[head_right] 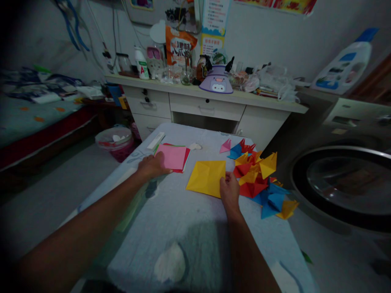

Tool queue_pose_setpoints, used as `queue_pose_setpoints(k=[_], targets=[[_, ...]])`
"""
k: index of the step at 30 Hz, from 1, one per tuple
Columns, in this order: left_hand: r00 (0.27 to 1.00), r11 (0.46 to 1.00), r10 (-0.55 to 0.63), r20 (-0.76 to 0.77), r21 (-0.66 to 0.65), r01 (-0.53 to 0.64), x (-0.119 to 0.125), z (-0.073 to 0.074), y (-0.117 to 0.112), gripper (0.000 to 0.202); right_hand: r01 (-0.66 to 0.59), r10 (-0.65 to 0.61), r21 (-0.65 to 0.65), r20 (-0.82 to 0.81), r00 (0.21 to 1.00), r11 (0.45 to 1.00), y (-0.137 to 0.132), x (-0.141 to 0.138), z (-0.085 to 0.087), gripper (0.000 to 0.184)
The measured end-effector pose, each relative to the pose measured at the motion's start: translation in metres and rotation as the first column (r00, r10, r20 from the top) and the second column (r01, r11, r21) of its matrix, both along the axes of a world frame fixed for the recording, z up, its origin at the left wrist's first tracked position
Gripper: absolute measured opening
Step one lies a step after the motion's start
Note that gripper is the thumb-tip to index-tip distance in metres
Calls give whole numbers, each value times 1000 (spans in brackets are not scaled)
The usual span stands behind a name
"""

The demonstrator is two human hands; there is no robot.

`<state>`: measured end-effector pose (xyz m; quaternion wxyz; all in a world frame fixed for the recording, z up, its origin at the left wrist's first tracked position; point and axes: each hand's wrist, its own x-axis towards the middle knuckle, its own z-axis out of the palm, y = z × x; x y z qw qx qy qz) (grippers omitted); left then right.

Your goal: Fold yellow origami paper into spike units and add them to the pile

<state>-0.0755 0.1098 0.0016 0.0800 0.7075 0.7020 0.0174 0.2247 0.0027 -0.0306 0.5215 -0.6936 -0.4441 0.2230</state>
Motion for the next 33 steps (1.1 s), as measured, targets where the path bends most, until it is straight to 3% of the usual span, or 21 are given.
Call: queue_pose_setpoints(k=[4, 9, 17, 23, 26, 29, 33], targets=[[999, 999, -42, -21, -2, 41, -3, 3, 0, 68, 7, -7, 7, -6, 1000, 1000, -1, -1, 2, 32], [998, 997, -67, -1, -35, 67, -8, 4, 3, 56, -23, 23, -8, 11, 1000, 1000, -2, -2, 5, 42], [995, 994, -98, 28, -48, 99, -11, 4, 6, 64, -69, 70, -78, 3, 998, 995, -4, -1, 7, 53], [989, 989, -140, 46, -42, 142, -16, 1, 8, 77, -165, 131, -66, -362, 923, 984, -6, -4, 23, 63], [988, 988, -148, 48, -34, 150, -19, -3, 9, 77, -185, 147, -39, -454, 879, 982, -8, -5, 31, 61], [987, 987, -154, 46, -27, 156, -20, -5, 11, 73, -254, 192, -78, -459, 867, 964, -10, -1, 38, 61], [986, 987, -161, 39, -14, 162, -21, -6, 12, 67, -294, 224, -184, -329, 918, 938, -11, 6, 52, 61]])
